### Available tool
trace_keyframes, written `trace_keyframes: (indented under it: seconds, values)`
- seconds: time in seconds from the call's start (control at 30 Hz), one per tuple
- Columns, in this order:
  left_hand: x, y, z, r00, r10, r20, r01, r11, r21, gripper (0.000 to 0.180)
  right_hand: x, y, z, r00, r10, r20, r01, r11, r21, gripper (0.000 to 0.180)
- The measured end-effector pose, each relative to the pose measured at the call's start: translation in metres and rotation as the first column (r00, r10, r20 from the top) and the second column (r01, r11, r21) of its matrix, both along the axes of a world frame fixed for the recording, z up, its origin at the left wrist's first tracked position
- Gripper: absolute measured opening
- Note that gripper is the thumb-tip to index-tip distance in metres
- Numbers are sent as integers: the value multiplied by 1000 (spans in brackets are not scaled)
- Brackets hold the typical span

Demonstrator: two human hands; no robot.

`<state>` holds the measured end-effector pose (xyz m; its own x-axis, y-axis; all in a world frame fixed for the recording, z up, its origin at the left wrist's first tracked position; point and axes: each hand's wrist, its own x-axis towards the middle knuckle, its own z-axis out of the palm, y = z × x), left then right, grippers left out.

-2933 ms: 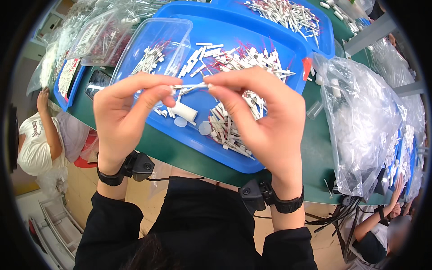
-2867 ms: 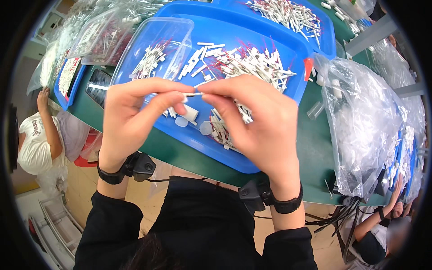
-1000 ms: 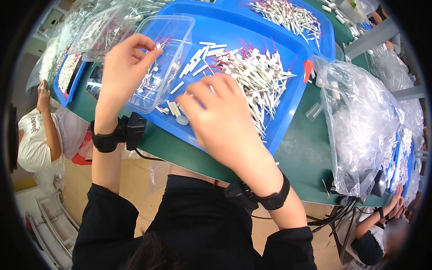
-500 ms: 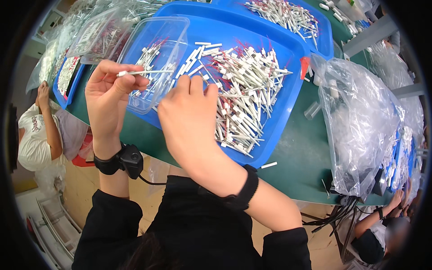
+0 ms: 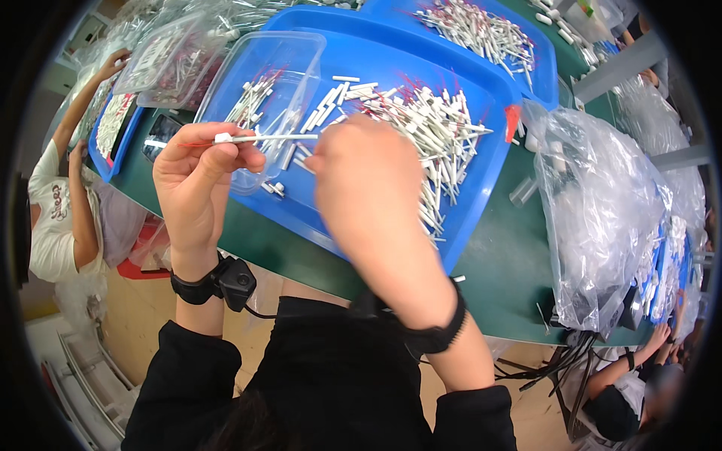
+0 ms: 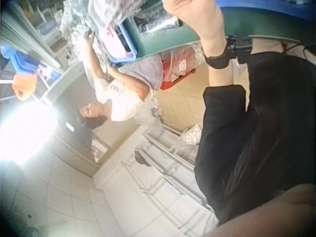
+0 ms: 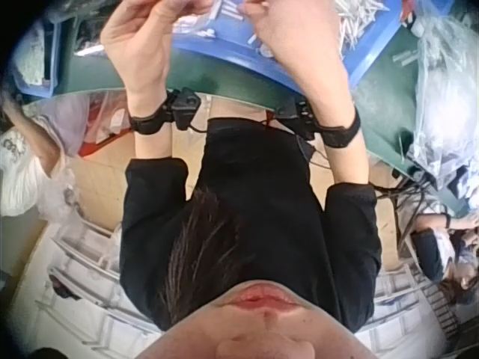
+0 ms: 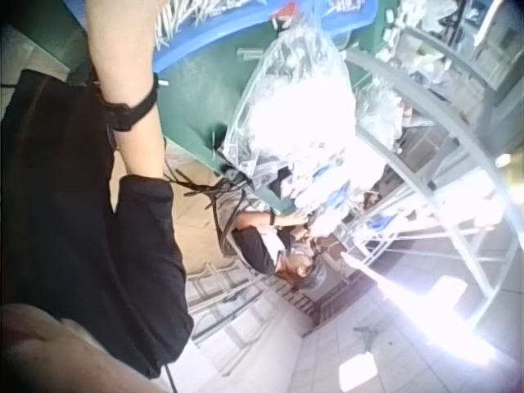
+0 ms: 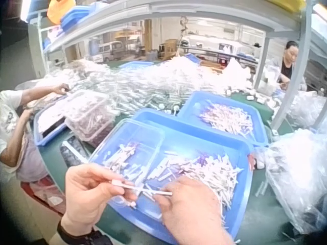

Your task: The person is manually assembling small white electronic or mechanical components, likely connecting wires or inserting parts into housings.

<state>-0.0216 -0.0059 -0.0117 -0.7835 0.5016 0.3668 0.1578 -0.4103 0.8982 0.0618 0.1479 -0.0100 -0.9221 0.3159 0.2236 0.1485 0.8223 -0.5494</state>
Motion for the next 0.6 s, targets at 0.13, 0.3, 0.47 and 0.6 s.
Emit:
trace_keyframes:
  seconds: [0.13, 0.3, 0.47, 0.6]
  values:
    - [-1, -3, 0, 1000, 12, -23, -14, 998, -62, 14, 14, 24, 8, 987, 41, -154, -104, 898, -428, 6]
    - [1, 4, 0, 1000, -4, -20, 4, 999, -39, 12, 25, 24, 9, 959, 76, -275, -248, 697, -672, 5]
    - [1, 6, 1, 999, -16, -36, 14, 998, -64, 12, 26, 23, 7, 921, 26, -389, -269, 766, -584, 11]
    - [2, 5, 0, 999, 0, -44, -4, 997, -82, 12, 25, 30, 1, 868, 102, -486, -300, 888, -349, 21]
